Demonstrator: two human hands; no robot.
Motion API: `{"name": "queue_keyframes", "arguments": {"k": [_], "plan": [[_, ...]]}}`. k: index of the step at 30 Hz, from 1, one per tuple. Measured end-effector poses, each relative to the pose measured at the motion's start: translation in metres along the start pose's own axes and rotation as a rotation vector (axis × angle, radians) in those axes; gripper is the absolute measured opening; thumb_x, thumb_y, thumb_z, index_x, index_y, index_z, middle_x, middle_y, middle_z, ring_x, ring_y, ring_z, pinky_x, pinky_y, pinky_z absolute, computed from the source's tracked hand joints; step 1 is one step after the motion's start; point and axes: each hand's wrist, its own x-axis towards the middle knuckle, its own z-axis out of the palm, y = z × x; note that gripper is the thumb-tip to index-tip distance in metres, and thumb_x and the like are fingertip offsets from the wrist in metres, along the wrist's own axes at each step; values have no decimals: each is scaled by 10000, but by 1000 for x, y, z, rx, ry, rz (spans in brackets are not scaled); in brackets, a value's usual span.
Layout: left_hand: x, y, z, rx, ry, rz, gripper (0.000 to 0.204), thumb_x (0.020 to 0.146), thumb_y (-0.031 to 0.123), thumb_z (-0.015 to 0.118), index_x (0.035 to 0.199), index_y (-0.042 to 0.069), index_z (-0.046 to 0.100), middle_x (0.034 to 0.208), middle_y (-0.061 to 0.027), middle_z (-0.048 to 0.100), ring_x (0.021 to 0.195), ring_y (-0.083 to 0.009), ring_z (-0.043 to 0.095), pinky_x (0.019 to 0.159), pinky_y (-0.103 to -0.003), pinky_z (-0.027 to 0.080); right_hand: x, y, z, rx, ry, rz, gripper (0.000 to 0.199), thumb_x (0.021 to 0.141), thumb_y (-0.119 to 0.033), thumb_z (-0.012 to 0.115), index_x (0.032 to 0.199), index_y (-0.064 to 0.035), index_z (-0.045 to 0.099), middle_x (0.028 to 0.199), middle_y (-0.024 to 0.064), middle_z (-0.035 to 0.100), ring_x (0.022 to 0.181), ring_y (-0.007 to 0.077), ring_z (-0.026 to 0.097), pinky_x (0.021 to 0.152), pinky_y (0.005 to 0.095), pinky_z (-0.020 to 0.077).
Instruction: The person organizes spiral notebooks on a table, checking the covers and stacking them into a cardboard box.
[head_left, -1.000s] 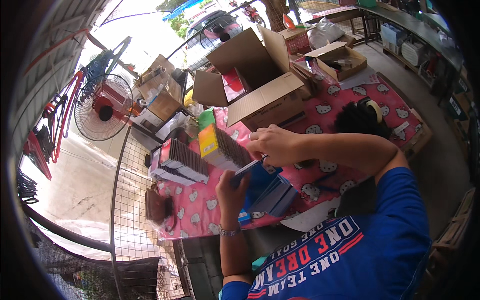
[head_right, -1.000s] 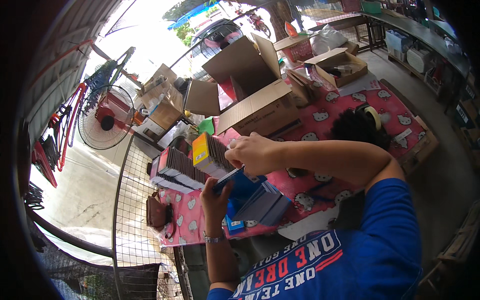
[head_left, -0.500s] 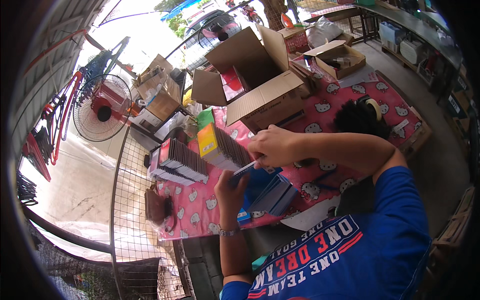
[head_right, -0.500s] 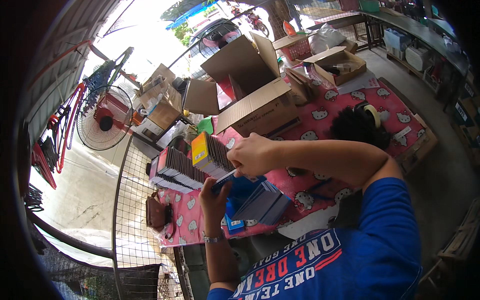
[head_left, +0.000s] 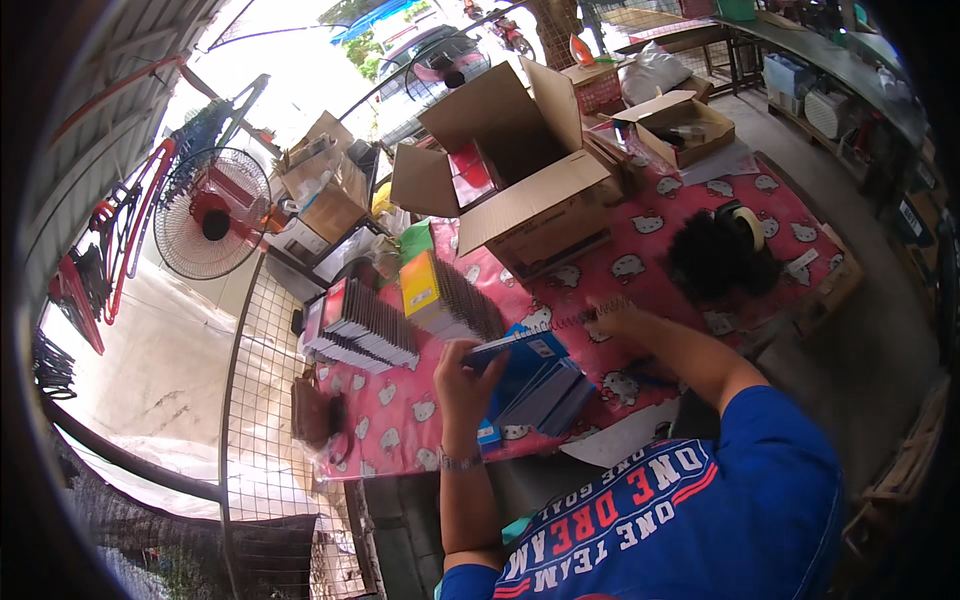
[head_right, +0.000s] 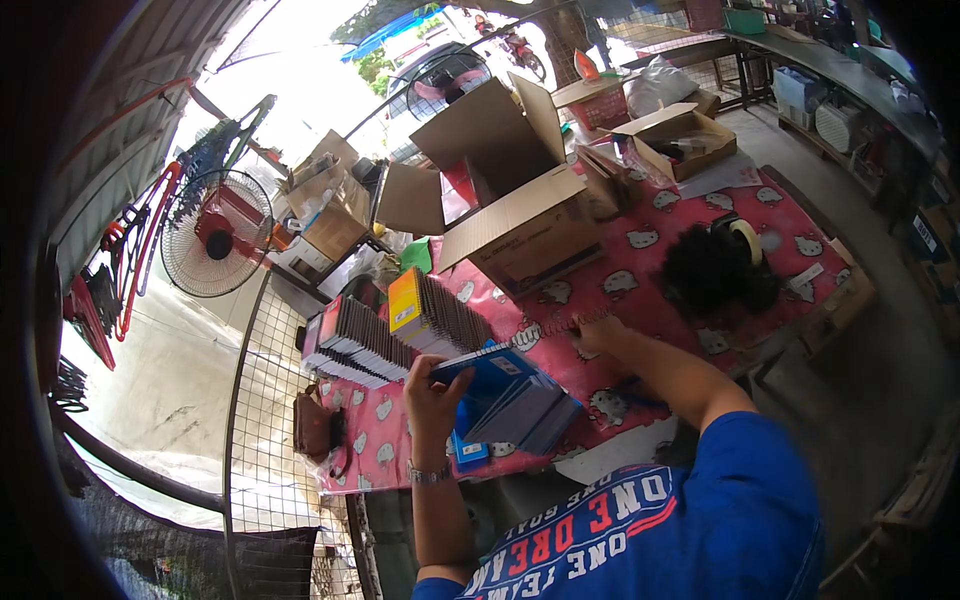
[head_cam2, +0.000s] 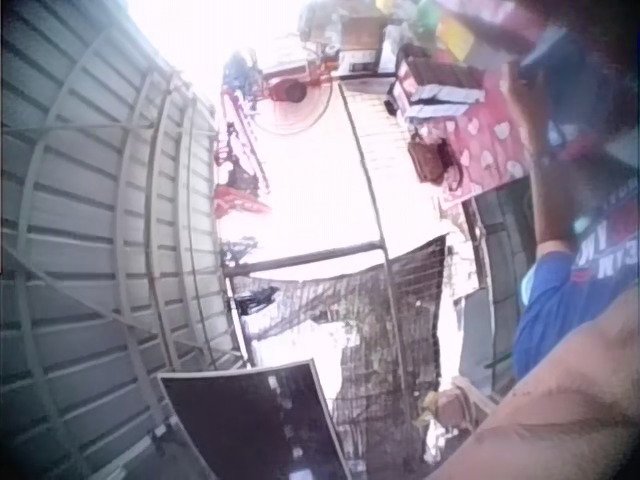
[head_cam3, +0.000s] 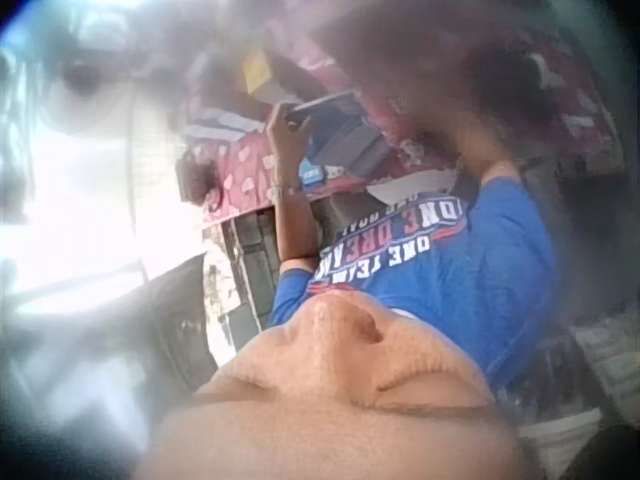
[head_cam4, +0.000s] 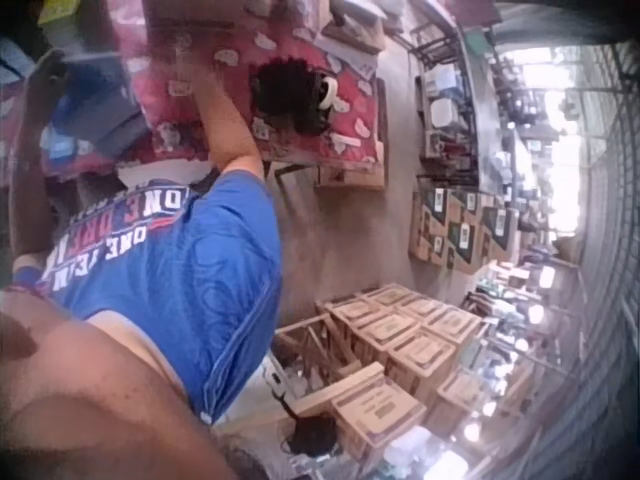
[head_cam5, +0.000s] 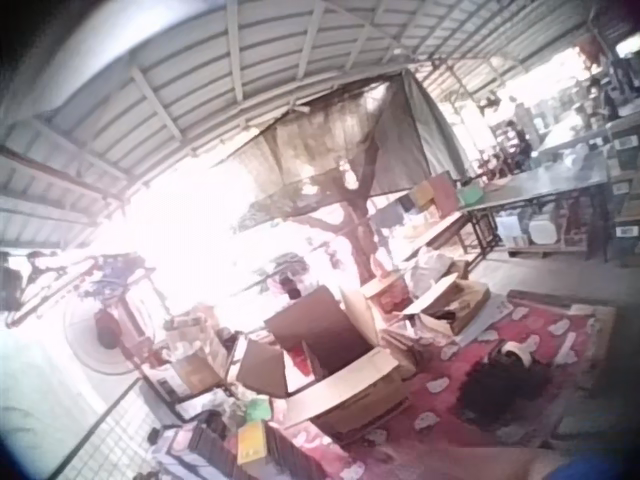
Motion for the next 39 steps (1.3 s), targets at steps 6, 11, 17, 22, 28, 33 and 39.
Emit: {"name": "queue_keyframes", "arguments": {"k": [6,11,17,22,28,33,39], "plan": [[-1,-9,-7,-35,-61,-92,256,761,149,827,874,11,645,755,-84,673,672,-130,647,604,-270,509,3,-126,-217,1342,-920,-581,511,854,-215,694,1299,5,574,1148,85,653,1025,151,615,925,293,475],[1,-2,-8,-36,-40,-92,261,757,150,828,870,2,644,739,-81,671,661,-110,643,593,-262,506,14,-135,-228,790,-745,-578,439,863,-214,690,1237,9,632,1082,39,665,1013,105,598,892,261,474],[2,-6,-8,-17,-88,-69,246,794,118,804,895,19,602,754,12,618,663,-34,550,568,-200,445,10,-149,-227,1261,-896,-653,470,847,-221,691,1228,45,620,1064,77,668,931,122,607,881,285,475],[1,-18,-10,-164,-93,-81,255,835,92,768,989,22,578,764,8,620,656,-31,559,556,-182,451,22,-161,-226,558,-745,-552,557,818,-264,724,1286,15,608,1160,98,672,1028,142,617,931,265,464],[4,-15,-8,-197,-138,-97,266,837,82,764,1005,16,569,789,-5,634,666,-38,581,559,-190,467,37,-156,-206,911,-812,-627,485,840,-233,729,1229,35,621,1098,66,670,1008,123,607,898,296,475],[3,-13,-9,-250,-117,-126,283,820,94,780,1001,13,577,779,-19,647,666,-46,587,562,-201,469,32,-170,-216,639,-863,-573,459,856,-209,699,1243,23,615,1086,59,679,1014,127,618,907,285,481],[1,-20,-12,-198,-89,-134,299,813,127,795,979,9,575,753,-31,655,654,-57,590,563,-209,462,39,-158,-194,1224,-956,-726,658,792,-425,758,1263,12,616,1146,107,673,1067,187,630,952,297,472]]}}
